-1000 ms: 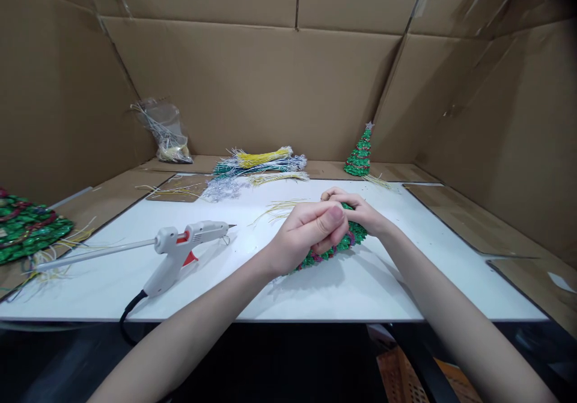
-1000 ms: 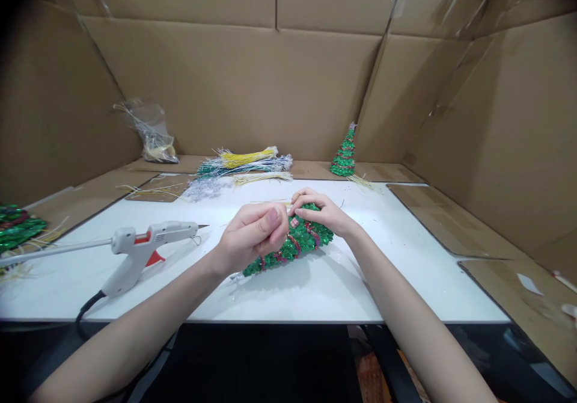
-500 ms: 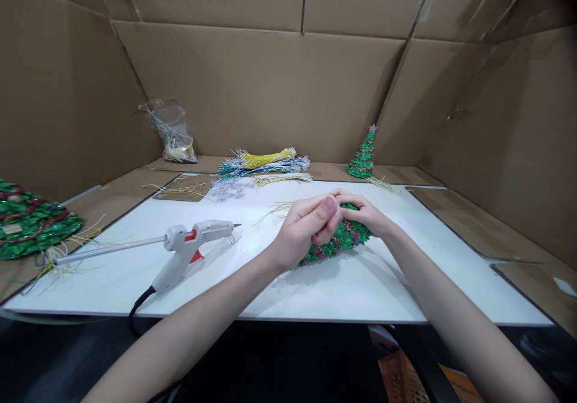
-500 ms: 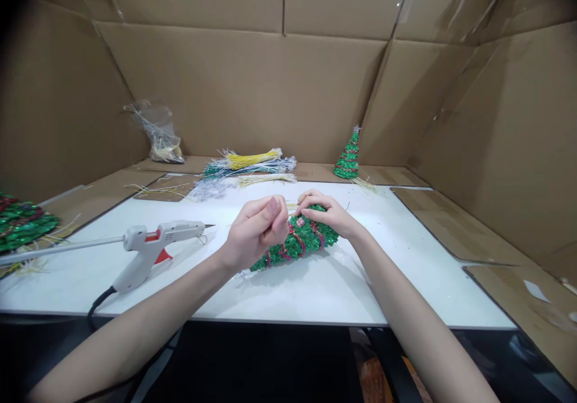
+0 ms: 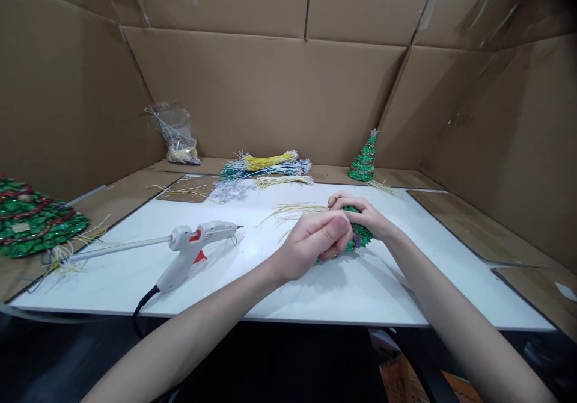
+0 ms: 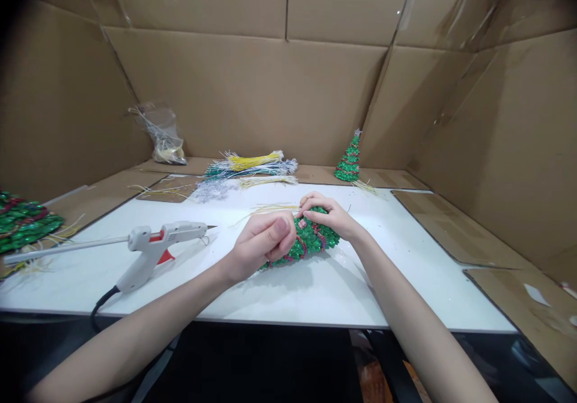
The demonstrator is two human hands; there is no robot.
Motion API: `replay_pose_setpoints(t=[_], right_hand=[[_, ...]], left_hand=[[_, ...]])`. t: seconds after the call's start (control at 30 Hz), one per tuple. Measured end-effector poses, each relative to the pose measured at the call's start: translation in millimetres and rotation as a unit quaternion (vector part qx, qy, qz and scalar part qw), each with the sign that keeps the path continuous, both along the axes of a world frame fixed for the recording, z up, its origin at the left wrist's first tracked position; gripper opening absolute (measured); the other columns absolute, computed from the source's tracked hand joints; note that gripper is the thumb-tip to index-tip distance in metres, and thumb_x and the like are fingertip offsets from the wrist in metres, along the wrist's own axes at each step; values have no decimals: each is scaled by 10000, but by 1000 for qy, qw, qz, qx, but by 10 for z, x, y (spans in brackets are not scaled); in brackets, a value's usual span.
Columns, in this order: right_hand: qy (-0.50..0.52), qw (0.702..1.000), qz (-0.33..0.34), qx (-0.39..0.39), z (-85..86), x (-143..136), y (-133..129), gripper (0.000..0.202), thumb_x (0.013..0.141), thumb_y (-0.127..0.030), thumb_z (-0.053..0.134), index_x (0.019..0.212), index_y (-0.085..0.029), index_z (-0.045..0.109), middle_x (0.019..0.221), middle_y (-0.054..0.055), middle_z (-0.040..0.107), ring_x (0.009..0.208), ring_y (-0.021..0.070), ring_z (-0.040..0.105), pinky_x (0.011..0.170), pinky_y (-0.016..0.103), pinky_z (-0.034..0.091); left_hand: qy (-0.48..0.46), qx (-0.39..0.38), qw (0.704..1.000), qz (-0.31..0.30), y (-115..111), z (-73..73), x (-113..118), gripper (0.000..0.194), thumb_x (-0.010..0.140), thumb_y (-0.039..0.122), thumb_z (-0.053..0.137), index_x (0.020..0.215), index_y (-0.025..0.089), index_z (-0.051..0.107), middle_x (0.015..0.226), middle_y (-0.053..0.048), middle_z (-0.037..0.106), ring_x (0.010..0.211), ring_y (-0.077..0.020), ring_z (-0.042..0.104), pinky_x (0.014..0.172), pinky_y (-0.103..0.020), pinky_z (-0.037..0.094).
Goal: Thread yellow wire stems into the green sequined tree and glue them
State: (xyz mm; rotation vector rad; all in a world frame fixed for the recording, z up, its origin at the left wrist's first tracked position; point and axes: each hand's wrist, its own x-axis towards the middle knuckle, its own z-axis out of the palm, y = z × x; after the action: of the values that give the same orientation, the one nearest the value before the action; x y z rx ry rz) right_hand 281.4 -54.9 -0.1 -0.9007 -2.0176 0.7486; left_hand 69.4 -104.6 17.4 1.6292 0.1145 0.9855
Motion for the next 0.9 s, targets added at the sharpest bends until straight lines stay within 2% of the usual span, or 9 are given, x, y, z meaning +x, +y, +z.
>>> replay_pose_setpoints(t=[0.13,0.33,0.5,0.7,0.9], right_hand=[[-5,1000,17,1,15,-34,-5,284,843,-485,635,804,-217,723,975,68,576,990,243,548,959,407,408],[0,1000,19,5,8,-55,-4,283,843,-490,638,806,-223,724,987,65,562,994,234,538,962,397,396],[6,1000,15,8,-17,-41,14,290,840,-502,639,830,-231,741,977,56,564,994,232,542,973,404,407],[-6,1000,21,9,-8,-37,20,278,840,-489,645,831,-231,747,980,53,563,988,233,548,964,395,417],[-9,1000,21,7,-6,-35,7,269,854,-484,630,854,-247,757,1000,55,571,1049,251,539,990,422,401]], left_hand=[[37,-11,999,10,6,-84,49,485,942,533,457,638,155,480,445,60,353,427,-70,300,462,-225,264],[12,-15,1000,-3,52,-117,65,448,957,477,472,654,148,484,460,65,342,433,-61,296,451,-212,249],[-35,-13,999,-26,94,-52,19,420,964,448,480,670,149,479,492,72,315,430,-51,270,439,-206,211],[-42,-3,999,-33,48,27,-50,408,970,431,477,675,150,498,490,70,307,426,-54,271,427,-206,213],[-113,25,992,-48,-23,288,-170,373,1003,376,425,709,164,510,494,74,286,407,-49,237,428,-216,219]])
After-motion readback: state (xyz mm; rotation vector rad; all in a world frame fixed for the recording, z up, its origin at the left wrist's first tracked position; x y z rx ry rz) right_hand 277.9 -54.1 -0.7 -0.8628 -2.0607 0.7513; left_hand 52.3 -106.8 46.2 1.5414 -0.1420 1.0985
